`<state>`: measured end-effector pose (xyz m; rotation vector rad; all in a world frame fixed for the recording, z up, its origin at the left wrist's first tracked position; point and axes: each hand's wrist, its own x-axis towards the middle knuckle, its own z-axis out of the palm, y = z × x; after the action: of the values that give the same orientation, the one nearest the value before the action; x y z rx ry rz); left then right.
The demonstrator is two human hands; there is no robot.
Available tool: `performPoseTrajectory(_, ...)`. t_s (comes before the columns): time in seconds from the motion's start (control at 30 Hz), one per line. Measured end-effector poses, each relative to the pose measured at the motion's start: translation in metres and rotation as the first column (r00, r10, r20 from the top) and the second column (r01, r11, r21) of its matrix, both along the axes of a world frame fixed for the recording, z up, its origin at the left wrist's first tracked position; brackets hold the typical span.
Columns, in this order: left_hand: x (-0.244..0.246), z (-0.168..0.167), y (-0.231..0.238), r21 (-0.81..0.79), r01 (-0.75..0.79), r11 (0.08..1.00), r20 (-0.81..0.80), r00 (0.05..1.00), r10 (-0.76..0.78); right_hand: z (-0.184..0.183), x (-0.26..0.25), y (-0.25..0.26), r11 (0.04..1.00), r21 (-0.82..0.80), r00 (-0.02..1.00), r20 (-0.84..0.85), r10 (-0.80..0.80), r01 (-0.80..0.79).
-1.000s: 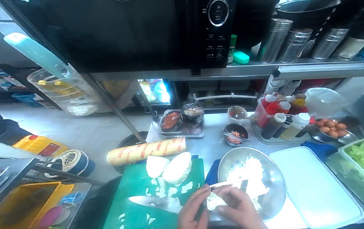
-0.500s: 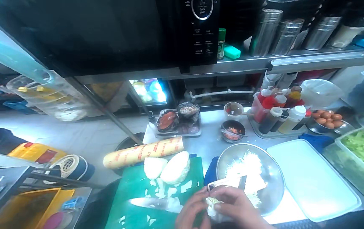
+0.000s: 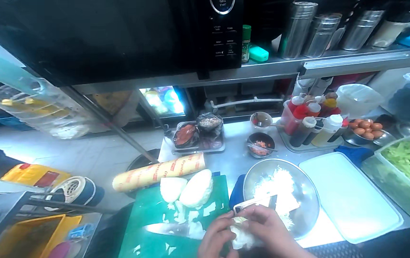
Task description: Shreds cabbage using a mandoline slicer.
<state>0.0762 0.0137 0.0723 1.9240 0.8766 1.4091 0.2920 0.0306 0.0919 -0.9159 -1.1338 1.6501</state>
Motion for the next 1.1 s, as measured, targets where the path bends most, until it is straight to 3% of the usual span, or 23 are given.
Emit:
performPoseTrajectory(0.2, -0.005, 0.0, 0.002, 0.088, 0.086, 0.992, -0.047, 0.996, -0.082, 0.005, 0.001, 0.001, 0.997, -0.048, 0.995, -0.072, -0.069, 0.066)
performPoseTrajectory(0.4, -0.009, 0.001, 0.003, 0.183, 0.045, 0.982, -0.12, 0.993, -0.024, 0.016, 0.003, 0.0, 0.994, -0.059, 0.99, -0.109, -0.094, 0.088)
performPoseTrajectory(0.57, -0.008, 0.001, 0.003, 0.183, -0.008, 0.983, -0.136, 0.99, 0.034, 0.015, 0.002, -0.001, 0.993, -0.064, 0.989, -0.099, -0.107, 0.101)
performPoseTrajectory(0.7, -0.008, 0.0, 0.003, 0.107, -0.026, 0.994, -0.131, 0.991, 0.04, 0.01, 0.0, 0.002, 0.98, -0.166, 0.992, -0.041, -0.117, 0.109)
performPoseTrajectory(0.93, -0.014, -0.009, -0.002, -0.101, 0.042, 0.994, 0.075, 0.997, -0.034, 0.002, -0.011, 0.006, 0.872, -0.477, 0.969, -0.145, -0.2, 0.109)
performPoseTrajectory(1.1, -0.023, -0.008, -0.008, -0.248, 0.177, 0.952, 0.381, 0.922, -0.072, 0.0, -0.015, 0.01, 0.782, -0.618, 0.951, -0.186, -0.246, 0.081)
